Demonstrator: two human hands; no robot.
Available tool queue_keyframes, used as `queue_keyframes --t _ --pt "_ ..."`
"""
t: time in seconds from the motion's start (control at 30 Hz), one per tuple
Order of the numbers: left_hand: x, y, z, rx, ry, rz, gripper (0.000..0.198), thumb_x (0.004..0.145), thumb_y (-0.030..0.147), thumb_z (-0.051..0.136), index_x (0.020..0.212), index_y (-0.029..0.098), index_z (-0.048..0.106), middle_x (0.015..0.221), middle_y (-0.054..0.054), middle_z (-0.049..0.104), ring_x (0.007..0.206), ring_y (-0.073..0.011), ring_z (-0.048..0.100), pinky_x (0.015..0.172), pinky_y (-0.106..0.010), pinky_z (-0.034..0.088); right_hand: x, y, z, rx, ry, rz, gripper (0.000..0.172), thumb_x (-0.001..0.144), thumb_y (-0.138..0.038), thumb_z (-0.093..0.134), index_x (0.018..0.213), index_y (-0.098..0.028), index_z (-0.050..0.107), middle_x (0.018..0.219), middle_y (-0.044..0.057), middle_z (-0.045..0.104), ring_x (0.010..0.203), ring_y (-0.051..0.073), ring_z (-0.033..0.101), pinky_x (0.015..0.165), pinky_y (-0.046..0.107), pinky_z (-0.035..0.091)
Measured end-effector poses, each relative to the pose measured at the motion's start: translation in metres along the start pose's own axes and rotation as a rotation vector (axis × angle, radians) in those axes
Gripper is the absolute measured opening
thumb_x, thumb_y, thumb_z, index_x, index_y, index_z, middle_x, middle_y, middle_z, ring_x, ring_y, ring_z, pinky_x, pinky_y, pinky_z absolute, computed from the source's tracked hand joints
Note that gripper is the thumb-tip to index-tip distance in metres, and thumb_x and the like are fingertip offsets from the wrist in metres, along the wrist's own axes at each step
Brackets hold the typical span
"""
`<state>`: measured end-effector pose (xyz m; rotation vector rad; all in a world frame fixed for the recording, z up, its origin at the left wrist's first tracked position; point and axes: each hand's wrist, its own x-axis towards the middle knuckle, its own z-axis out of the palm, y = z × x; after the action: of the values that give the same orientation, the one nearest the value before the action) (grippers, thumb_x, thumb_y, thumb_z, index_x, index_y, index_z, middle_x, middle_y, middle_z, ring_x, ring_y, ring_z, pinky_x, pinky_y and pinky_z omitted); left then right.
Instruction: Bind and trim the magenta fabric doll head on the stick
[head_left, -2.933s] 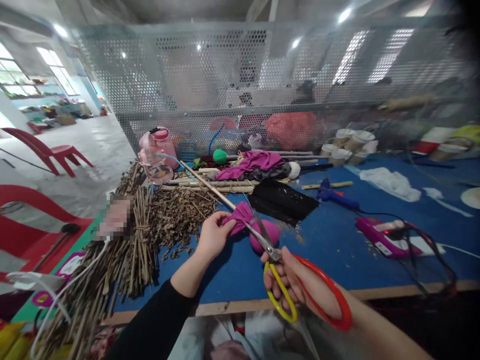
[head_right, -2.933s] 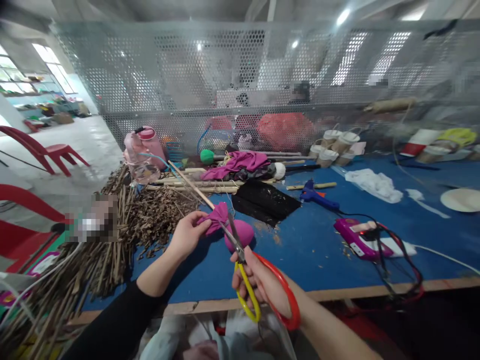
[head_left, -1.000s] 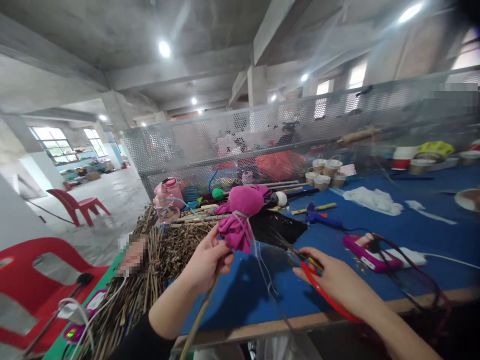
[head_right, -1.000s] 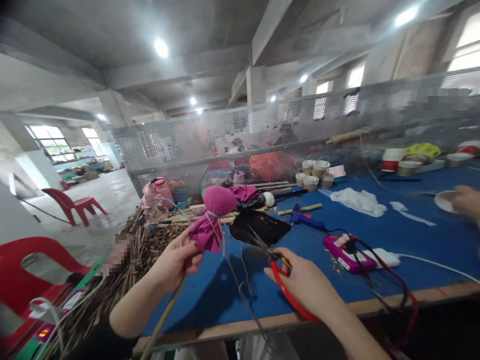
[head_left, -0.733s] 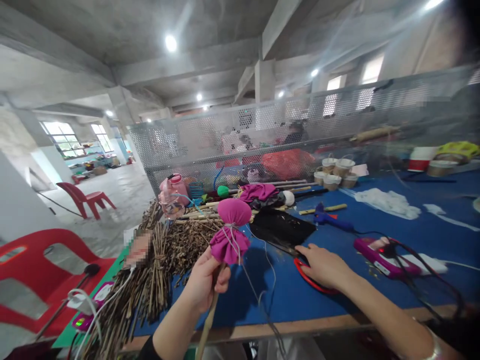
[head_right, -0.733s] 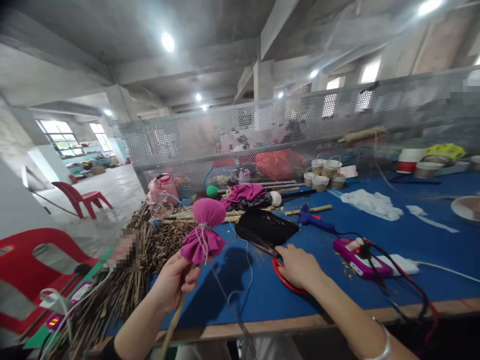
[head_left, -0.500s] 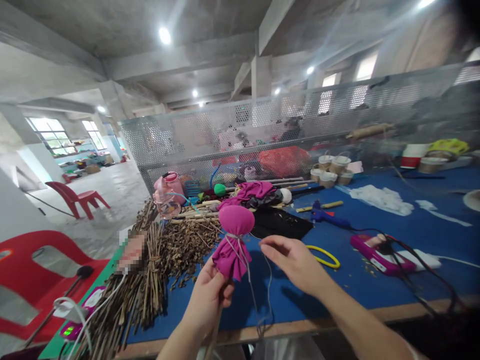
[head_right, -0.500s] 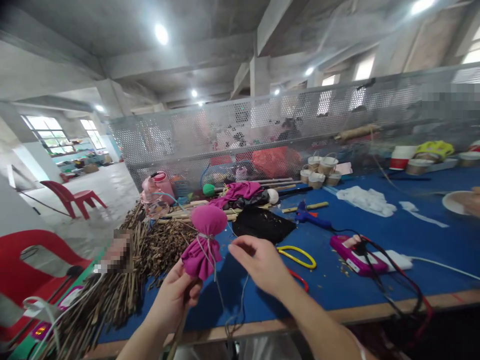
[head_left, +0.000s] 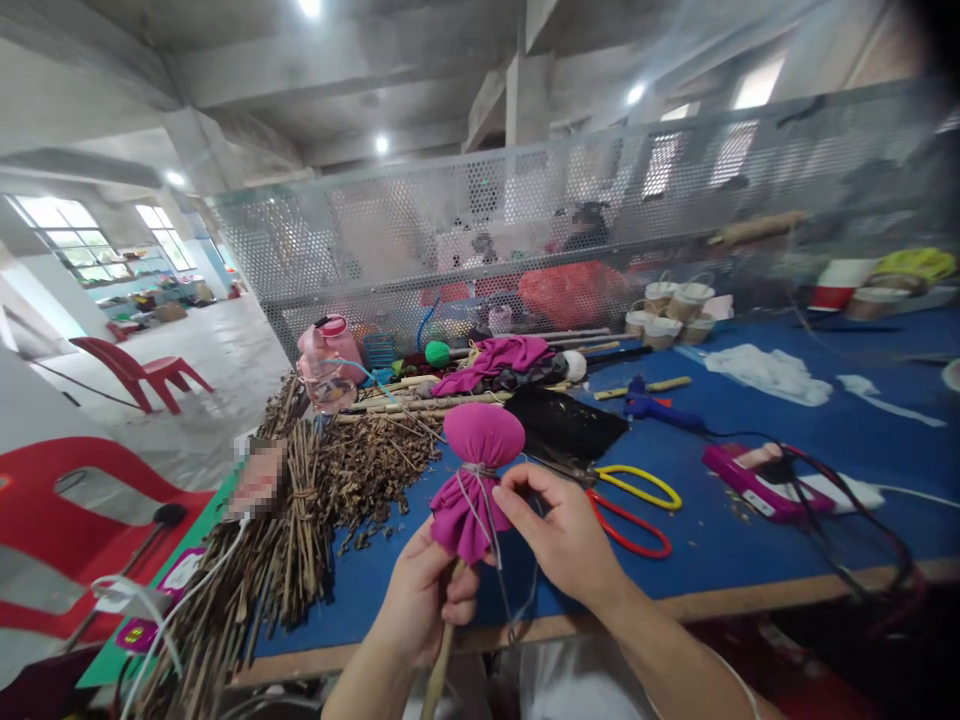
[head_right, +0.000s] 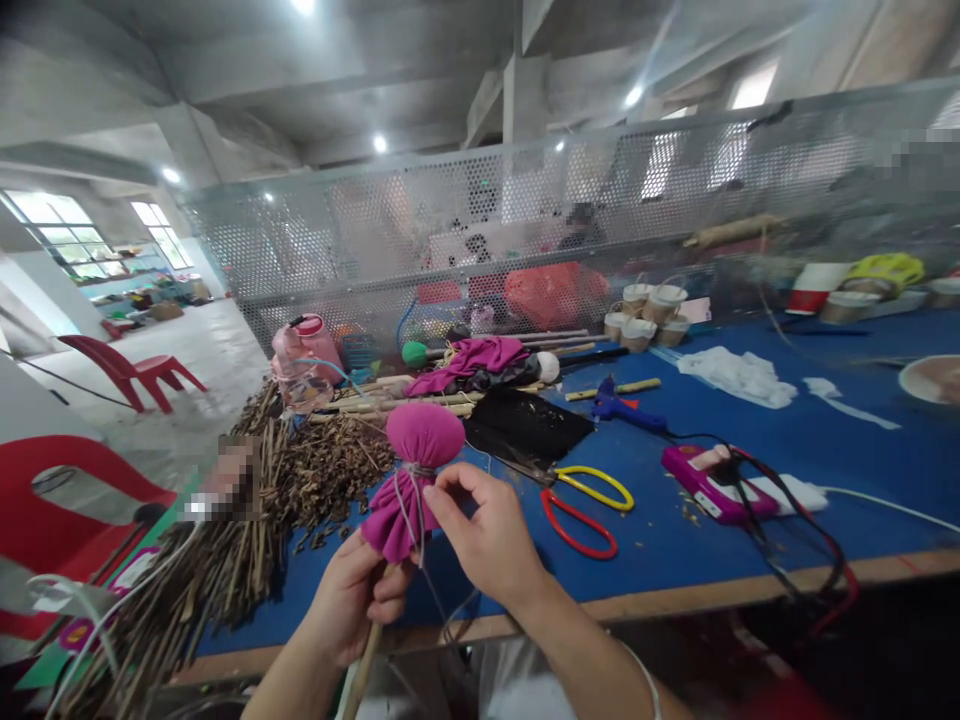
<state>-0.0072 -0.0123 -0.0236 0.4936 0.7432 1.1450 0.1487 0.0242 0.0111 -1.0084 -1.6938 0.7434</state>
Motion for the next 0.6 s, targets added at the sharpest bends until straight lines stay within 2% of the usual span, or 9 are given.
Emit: queue_keyframes --t 0.1,0.23,0.37,0.47,0.6 --pt "0.0 -0.003 0.0 -0.004 0.003 -0.017 0.042 0.057 0.036 0.083 0.083 0.018 0.055 0.059 0.001 0.059 0.035 0.0013 0.029 0.034 -0.01 0.01 -0.004 0.002 0.002 -0.036 0.113 -0.082 0.019 0.085 -0.03 0.056 0.071 -0.018 0.054 0.064 -0.002 0.053 0.06 0.012 0.05 0.059 0.022 0.041" --pt "-0.002 -0.006 -0.002 0.034 0.002 0.042 0.045 0.063 0.037 0.08 0.095 0.02 0.054 0.065 0.001 0.059 0.037 0.0012 0.03 0.035 -0.01 0.012 -0.009 0.004 0.002 -0.136 0.202 -0.236 0.019 0.084 -0.024 0.059 0.067 -0.018 0.052 0.062 -0.001 0.051 0.059 0.012 0.048 0.058 0.024 0.04" --pt "-0.002 -0.008 -0.006 0.061 0.013 0.044 0.047 0.066 0.038 0.077 0.102 0.02 0.052 0.068 0.0 0.06 0.038 0.0005 0.031 0.036 -0.011 0.013 -0.006 0.007 0.001 -0.169 0.278 -0.298 0.007 0.087 -0.015 0.054 0.085 -0.018 0.059 0.074 0.002 0.06 0.068 0.013 0.056 0.064 0.024 0.045" --pt "-0.001 -0.009 -0.007 0.08 0.033 0.031 0.045 0.068 0.039 0.075 0.101 0.019 0.051 0.07 -0.002 0.061 0.039 0.0002 0.031 0.036 -0.011 0.013 0.0 0.015 0.0 -0.234 0.24 -0.396 0.016 0.087 -0.013 0.054 0.096 -0.019 0.065 0.081 0.004 0.063 0.075 0.015 0.059 0.07 0.027 0.048" --pt "0.001 -0.01 -0.007 0.109 0.081 0.045 0.046 0.068 0.041 0.075 0.101 0.018 0.05 0.067 0.002 0.057 0.039 0.0004 0.029 0.036 -0.011 0.014 0.007 0.026 0.002 -0.4 0.127 -0.453 0.023 0.088 -0.019 0.056 0.107 -0.021 0.068 0.076 0.005 0.061 0.071 0.016 0.057 0.066 0.028 0.048"
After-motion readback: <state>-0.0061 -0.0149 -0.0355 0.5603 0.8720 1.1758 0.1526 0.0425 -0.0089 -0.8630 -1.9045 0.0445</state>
